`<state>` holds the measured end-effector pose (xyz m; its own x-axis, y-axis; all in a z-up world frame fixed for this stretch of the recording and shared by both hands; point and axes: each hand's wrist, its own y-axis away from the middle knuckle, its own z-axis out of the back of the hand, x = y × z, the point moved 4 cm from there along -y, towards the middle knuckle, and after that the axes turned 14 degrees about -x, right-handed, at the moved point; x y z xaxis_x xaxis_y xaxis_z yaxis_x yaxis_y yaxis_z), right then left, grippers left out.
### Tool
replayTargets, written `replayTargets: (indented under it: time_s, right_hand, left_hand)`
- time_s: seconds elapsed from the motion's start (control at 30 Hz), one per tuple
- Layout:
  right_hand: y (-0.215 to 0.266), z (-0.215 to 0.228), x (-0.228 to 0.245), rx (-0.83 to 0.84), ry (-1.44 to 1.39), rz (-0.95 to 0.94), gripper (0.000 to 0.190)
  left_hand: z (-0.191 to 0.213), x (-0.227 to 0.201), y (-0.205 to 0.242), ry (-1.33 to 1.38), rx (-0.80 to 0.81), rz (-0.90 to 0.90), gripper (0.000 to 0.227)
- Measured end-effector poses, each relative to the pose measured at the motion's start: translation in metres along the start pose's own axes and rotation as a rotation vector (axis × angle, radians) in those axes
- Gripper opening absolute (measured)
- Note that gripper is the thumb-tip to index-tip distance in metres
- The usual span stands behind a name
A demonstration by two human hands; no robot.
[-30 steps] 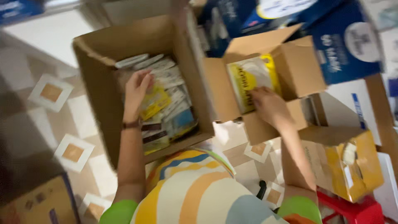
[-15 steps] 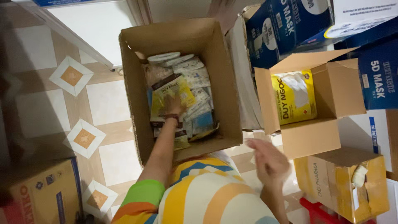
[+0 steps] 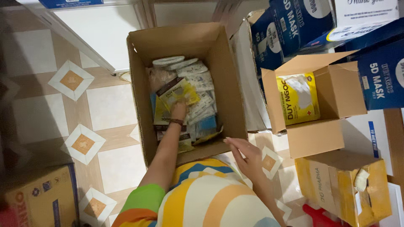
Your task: The person packs various items, including yellow packages and white boxes, into a larger cardboard box. They arrange the items carefully, stacking them and ensuring they fit securely within the box.
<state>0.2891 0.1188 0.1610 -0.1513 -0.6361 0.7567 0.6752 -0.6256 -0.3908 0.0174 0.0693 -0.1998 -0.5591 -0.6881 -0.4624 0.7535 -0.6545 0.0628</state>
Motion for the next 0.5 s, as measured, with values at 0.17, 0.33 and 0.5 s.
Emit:
replayTargets:
  time_s: [0.17, 0.33, 0.5]
  right_hand:
    - [0.001, -0.019, -0.025, 0.039, -0.104, -0.115, 0.022]
    - [0.009, -0.051, -0.085, 0.002, -0.376, -0.413, 0.047]
    - [0.005, -0.075, -0.117, 0.018, -0.748, -0.779, 0.078]
  left_hand:
    - [0.056, -0.01, -0.021, -0.008, -0.104, 0.044, 0.021]
    - [0.171, -0.016, 0.003, 0.771, -0.382, 0.053, 0.022]
    - [0.224, -0.032, 0.045, 1.283, -0.09, 0.178, 0.022]
